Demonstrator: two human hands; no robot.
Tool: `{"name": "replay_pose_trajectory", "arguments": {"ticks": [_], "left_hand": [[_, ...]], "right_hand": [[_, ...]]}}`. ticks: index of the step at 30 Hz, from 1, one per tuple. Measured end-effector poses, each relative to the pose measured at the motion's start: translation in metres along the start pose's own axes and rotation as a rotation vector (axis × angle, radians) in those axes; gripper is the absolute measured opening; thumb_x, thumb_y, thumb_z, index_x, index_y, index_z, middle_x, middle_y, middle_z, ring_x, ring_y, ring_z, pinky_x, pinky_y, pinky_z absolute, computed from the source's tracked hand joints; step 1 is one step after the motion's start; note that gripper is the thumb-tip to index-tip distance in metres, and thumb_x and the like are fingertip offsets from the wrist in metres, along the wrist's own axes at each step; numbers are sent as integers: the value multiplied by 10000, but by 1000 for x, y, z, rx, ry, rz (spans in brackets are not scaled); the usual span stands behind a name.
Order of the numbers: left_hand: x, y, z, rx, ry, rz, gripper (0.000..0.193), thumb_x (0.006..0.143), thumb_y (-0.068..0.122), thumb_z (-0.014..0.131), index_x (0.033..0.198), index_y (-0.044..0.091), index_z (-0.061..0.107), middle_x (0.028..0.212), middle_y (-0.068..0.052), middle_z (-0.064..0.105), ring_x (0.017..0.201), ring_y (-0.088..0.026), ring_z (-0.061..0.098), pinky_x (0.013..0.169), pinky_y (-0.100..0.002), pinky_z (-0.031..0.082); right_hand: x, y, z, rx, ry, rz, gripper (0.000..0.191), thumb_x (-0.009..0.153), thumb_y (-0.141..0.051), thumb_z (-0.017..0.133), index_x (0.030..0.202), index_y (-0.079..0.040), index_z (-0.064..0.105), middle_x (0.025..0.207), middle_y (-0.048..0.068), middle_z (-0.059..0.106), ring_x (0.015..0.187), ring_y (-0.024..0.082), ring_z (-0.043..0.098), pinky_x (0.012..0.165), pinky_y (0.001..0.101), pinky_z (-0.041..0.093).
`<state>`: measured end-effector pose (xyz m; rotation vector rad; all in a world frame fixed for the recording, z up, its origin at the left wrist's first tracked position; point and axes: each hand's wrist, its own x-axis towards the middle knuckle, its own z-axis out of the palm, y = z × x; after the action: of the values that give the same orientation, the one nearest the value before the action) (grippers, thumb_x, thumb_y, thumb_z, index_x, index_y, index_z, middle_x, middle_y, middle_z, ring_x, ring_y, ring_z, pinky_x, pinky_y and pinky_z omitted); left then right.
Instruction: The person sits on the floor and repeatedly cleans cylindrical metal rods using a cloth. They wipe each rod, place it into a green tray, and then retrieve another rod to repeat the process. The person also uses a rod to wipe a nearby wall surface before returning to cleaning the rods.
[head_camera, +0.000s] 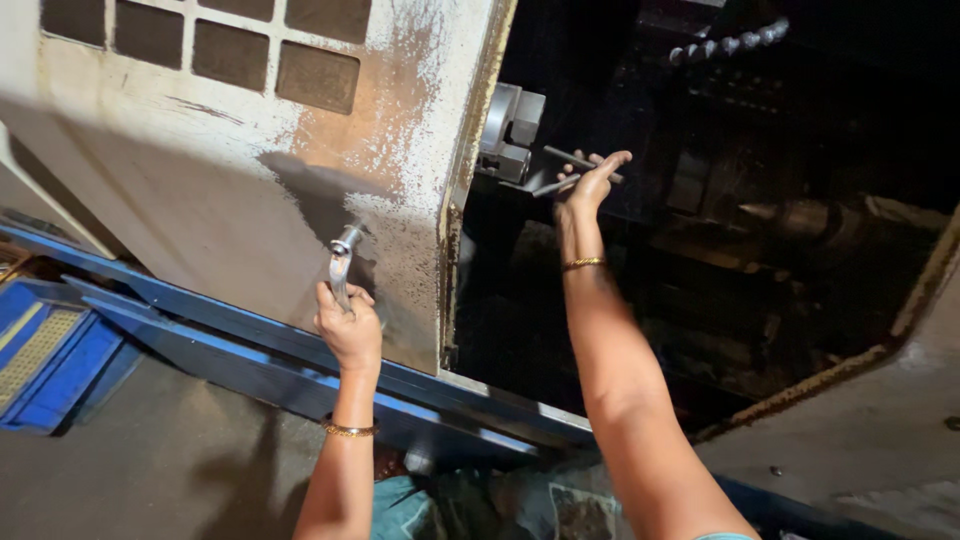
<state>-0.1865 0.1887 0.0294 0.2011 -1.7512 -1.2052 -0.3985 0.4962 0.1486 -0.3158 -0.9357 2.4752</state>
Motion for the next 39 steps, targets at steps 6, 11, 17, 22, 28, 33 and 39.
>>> {"name": "replay_pose_trajectory", "arguments": {"ticks": [6,11,17,22,28,33,39], "left_hand": [[3,3,0,-10,3,-4,95,861,-55,521,909,22,494,722,-107,691,635,-306,703,610,-430,531],[3,1,1,14,3,-17,89,863,-50,525,908,20,493,723,-101,699,647,-306,711,622,-430,532],[3,-1,-2,-1,2,-4,89,871,-52,525,914,22,504,728,-105,691,668,-319,717,628,-437,541],[1,1,-6,9,18,50,94,863,-61,523,909,19,505,724,-109,689,669,-330,711,631,-444,541],[3,1,-11,6,8,38,92,857,-62,525,899,17,501,710,-111,681,657,-326,710,619,-441,544],[3,1,-11,-10,13,40,97,850,-66,525,906,12,510,721,-106,687,667,-315,716,630,-435,549],[2,-1,-6,-21,-9,20,106,846,-73,535,919,1,516,728,-105,696,658,-293,713,632,-415,545]], "right_hand": [[0,9,9,-68,-120,-31,711,860,-808,458,891,-99,503,808,138,688,530,193,569,483,330,498],[13,16,14,-104,-174,249,687,849,-789,461,897,-113,574,785,102,625,526,203,552,481,350,469],[-2,44,1,-505,-123,-49,742,984,-624,651,1095,108,610,891,148,602,730,239,521,660,379,460],[-26,59,-17,-281,-205,-608,756,985,-394,758,1466,47,376,1286,209,619,1163,229,629,1014,344,489],[-57,79,4,-608,-353,-659,923,1016,-212,836,1616,3,168,1372,245,550,1193,255,577,1002,311,464],[-54,84,5,-221,-440,-392,1053,860,-106,844,1629,-92,125,1136,178,670,954,182,679,831,281,532],[-41,92,-2,-109,-400,-299,1071,814,-6,854,1641,-92,178,1122,112,707,953,159,710,880,279,559]]}}
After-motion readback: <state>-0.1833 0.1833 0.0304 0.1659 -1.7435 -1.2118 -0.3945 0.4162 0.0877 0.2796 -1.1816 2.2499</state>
